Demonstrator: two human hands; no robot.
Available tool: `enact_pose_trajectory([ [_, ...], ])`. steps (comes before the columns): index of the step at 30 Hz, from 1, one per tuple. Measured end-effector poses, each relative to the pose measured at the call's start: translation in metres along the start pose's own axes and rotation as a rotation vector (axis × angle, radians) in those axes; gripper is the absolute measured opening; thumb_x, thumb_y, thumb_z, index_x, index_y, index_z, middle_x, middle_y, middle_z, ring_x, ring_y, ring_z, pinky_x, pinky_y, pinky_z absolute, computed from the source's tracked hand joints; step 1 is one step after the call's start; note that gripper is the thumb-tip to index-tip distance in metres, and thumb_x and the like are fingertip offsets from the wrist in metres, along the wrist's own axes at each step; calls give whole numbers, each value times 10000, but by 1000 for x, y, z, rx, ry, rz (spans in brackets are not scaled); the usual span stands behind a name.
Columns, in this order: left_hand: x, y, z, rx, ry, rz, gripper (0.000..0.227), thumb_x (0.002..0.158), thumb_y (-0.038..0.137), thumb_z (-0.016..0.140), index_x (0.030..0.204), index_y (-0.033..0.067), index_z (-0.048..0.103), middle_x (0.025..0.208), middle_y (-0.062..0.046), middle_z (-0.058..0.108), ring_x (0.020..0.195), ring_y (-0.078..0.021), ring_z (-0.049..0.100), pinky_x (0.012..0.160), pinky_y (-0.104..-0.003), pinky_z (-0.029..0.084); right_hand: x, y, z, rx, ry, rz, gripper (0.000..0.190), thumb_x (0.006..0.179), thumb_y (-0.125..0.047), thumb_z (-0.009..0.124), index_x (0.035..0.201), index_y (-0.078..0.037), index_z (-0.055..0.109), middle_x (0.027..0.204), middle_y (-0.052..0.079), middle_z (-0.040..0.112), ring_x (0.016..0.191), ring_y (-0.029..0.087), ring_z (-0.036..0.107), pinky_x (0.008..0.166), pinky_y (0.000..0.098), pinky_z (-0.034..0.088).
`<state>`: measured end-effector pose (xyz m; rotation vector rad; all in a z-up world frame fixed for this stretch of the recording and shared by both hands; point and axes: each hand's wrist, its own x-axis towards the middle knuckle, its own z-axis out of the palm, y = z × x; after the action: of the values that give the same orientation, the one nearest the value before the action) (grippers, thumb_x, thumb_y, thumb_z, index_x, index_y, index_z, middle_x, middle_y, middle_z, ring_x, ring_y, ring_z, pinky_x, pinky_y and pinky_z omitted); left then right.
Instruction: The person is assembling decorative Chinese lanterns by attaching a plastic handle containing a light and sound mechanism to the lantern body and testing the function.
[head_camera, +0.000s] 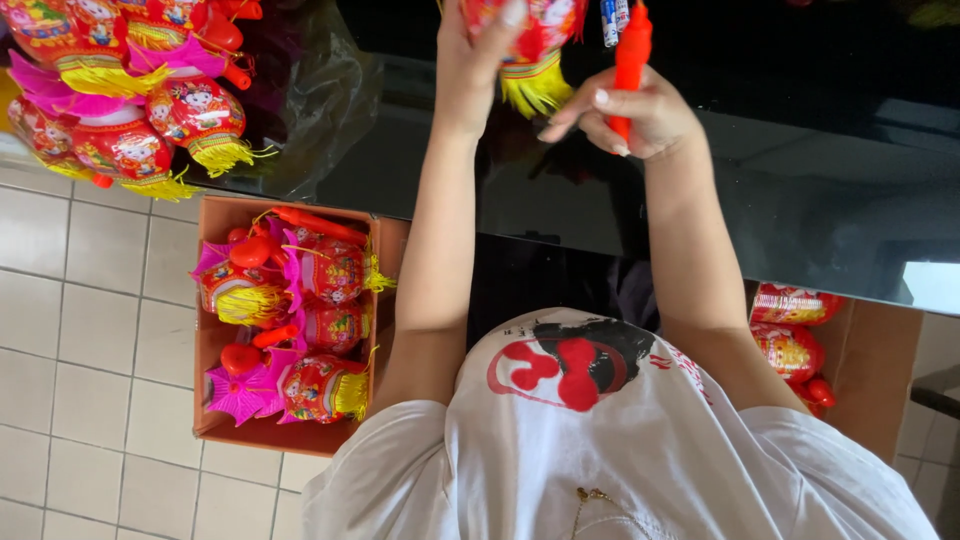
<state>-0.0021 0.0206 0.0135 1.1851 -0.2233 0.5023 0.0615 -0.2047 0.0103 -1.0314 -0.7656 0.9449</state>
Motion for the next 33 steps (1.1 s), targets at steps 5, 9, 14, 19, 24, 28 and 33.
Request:
enact_pose_trajectory([
  [5, 6, -2, -18, -343, -169, -33, 453, 1067, 402, 702, 1403, 159, 518, 1352, -84, 641, 1292, -302, 608, 1052, -450, 499, -8, -2, -17, -61, -52, -286, 281, 1071, -277, 570, 1064, -31, 705, 1113, 198, 654, 440, 55, 453, 483, 139, 402],
  [9, 11, -18, -22, -462, -197, -78, 463, 1045, 468, 680, 1350, 138, 573, 1287, -73, 657, 1235, -289, 612, 1031, -446, 477, -1, -25, 1, -236, 105, -232, 298, 1044, -290, 611, 1043, -5, 699, 1286, 197, 594, 484, 107, 443, 505, 168, 396],
  [14, 13, -27, -9, -587, -182, -35, 402, 1057, 445, 576, 1223, 83, 635, 1178, -67, 679, 1150, -259, 631, 950, -400, 465, 16, -33, 18, -254, -86, -243, 345, 1076, -252, 562, 1228, 43, 660, 781, 71, 562, 510, 87, 456, 595, 192, 386],
  [19, 12, -34, 1, -697, -122, 1, 457, 1079, 479, 498, 1228, 73, 646, 1205, -104, 686, 1167, -294, 627, 995, -448, 458, 16, -36, 24, -319, -165, -209, 401, 1042, -280, 557, 1162, 87, 663, 857, 148, 609, 477, 91, 467, 521, 208, 410],
  [24, 9, -35, -8, -735, -207, 2, 531, 1057, 560, 491, 1303, 109, 625, 1257, -60, 659, 1226, -279, 606, 1037, -438, 477, -2, -33, 27, -315, -144, -221, 306, 1002, -233, 599, 1023, 56, 697, 1103, 261, 715, 495, 114, 455, 537, 214, 414],
  [28, 8, -38, -8, -706, -311, -67, 550, 1045, 542, 537, 1342, 85, 612, 1313, -84, 671, 1256, -279, 621, 1052, -435, 513, 3, -42, 38, -294, 254, -465, 278, 969, -276, 729, 976, -40, 581, 1116, 174, 621, 481, 97, 431, 461, 201, 347],
  [33, 1, -56, -10, -625, -327, -112, 508, 1054, 502, 579, 1327, 76, 624, 1300, -97, 682, 1227, -272, 636, 1046, -449, 516, 5, -51, 58, -373, 368, -478, 663, 895, -107, 827, 1401, -2, 411, 1522, 221, 495, 596, 131, 557, 428, 216, 413],
])
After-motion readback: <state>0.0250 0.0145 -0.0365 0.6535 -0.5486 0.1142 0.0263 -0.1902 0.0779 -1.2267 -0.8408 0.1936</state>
